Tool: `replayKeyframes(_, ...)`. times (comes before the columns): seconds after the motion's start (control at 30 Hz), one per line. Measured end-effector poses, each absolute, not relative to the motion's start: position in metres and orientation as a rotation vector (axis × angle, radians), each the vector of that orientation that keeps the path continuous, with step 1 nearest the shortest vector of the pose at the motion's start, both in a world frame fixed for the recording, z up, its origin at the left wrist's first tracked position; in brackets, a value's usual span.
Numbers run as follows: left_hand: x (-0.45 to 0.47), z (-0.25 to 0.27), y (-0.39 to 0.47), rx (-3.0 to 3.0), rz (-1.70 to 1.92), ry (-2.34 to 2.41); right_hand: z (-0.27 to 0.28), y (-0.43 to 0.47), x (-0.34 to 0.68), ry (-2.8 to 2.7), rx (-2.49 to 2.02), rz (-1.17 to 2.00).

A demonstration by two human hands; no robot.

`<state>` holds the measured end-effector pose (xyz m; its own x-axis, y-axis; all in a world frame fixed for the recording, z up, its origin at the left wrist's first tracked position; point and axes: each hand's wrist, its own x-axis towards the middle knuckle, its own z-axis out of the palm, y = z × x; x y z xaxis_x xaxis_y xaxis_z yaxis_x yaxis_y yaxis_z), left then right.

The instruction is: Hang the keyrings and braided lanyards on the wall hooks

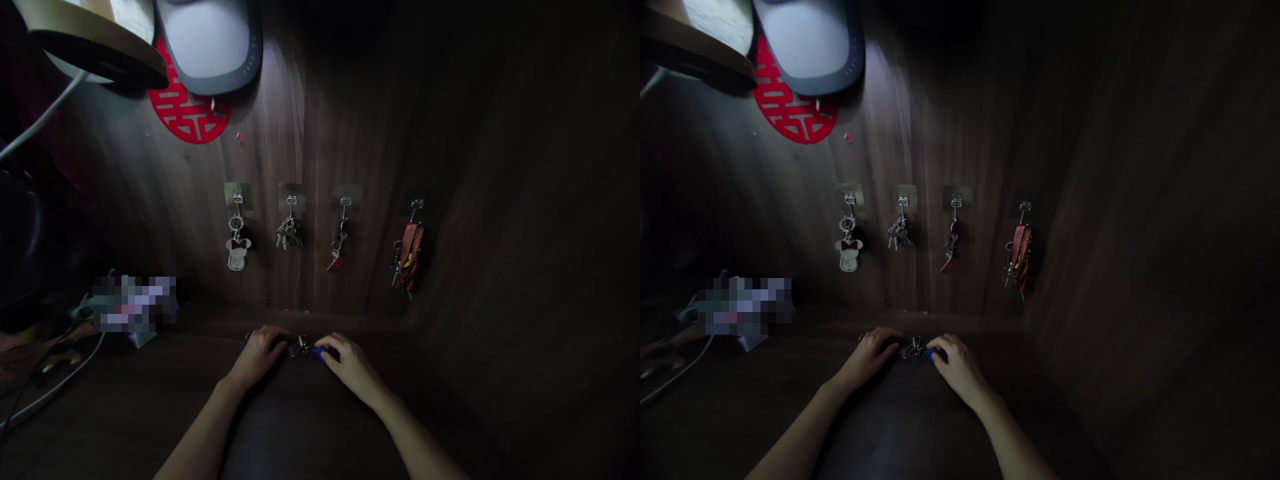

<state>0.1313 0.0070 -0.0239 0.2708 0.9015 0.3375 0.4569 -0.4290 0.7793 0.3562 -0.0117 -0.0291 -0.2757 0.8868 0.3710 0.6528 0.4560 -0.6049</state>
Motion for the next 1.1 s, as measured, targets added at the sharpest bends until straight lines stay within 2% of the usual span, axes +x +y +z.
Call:
replayKeyframes(0.27,0.127,-0.029,0.011,2.095,0.989,1.236,-0.028,-0.004,0.379,-2.069,-1.478,0.298)
replayKeyframes(0.5,0.126,-0.019,0.006,2.252,0.855,1.516,-0.027,-0.001,0.390,-2.036,-1.643,0.069)
replayKeyframes(0.7,0.132,-0.011,0.001,2.434,0.712,1.806,-0.024,-0.006,0.375,-2.049,-1.485,-0.024)
replayKeyframes(0.87,0.146,-0.018,-0.004,2.530,0.764,1.613,-0.024,-0.017,0.351,-2.204,-1.277,0.095)
replayKeyframes(1.1,0.160,-0.025,-0.009,2.534,0.761,1.447,-0.030,-0.012,0.347,-2.200,-1.319,0.099)
